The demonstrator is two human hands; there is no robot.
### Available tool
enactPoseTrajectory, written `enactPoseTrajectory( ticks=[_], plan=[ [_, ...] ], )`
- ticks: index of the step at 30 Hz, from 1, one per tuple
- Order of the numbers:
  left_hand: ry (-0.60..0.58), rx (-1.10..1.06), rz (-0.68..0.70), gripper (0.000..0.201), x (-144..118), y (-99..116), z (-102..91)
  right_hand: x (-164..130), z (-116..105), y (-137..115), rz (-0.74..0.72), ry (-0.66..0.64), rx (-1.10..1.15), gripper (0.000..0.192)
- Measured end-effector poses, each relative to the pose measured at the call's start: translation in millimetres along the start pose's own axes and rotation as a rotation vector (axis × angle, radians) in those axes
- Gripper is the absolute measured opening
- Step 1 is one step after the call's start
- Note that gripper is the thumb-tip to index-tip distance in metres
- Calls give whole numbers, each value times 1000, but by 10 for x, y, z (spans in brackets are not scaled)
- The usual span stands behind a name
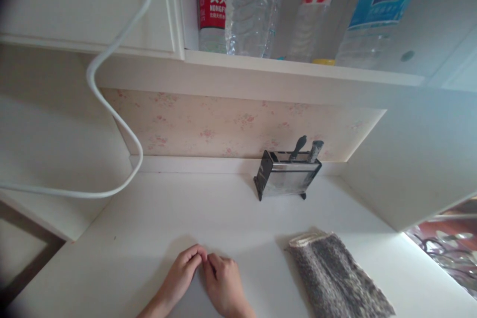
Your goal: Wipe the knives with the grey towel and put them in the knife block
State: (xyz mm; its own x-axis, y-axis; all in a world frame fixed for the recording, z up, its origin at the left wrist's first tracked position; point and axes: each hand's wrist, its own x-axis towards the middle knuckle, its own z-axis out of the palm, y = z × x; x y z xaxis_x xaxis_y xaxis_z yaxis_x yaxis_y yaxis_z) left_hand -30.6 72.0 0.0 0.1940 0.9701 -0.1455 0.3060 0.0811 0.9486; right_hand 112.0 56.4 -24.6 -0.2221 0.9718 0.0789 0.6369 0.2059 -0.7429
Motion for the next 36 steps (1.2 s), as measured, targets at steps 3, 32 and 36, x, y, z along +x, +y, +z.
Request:
enactPoseTrajectory(
  ticks=[3, 32, 36],
  plan=[
    [6, 21, -1, 21, 6, -5, 5, -8, -7, -6, 1, -2, -9, 34],
    [40, -5, -62, 19, 24, -49, 8, 280, -1237, 87, 140, 121, 525, 35],
    [12, -22, -82, 19, 15, -34, 22, 712, -2406, 556, 221, 847, 414, 39]
  ],
)
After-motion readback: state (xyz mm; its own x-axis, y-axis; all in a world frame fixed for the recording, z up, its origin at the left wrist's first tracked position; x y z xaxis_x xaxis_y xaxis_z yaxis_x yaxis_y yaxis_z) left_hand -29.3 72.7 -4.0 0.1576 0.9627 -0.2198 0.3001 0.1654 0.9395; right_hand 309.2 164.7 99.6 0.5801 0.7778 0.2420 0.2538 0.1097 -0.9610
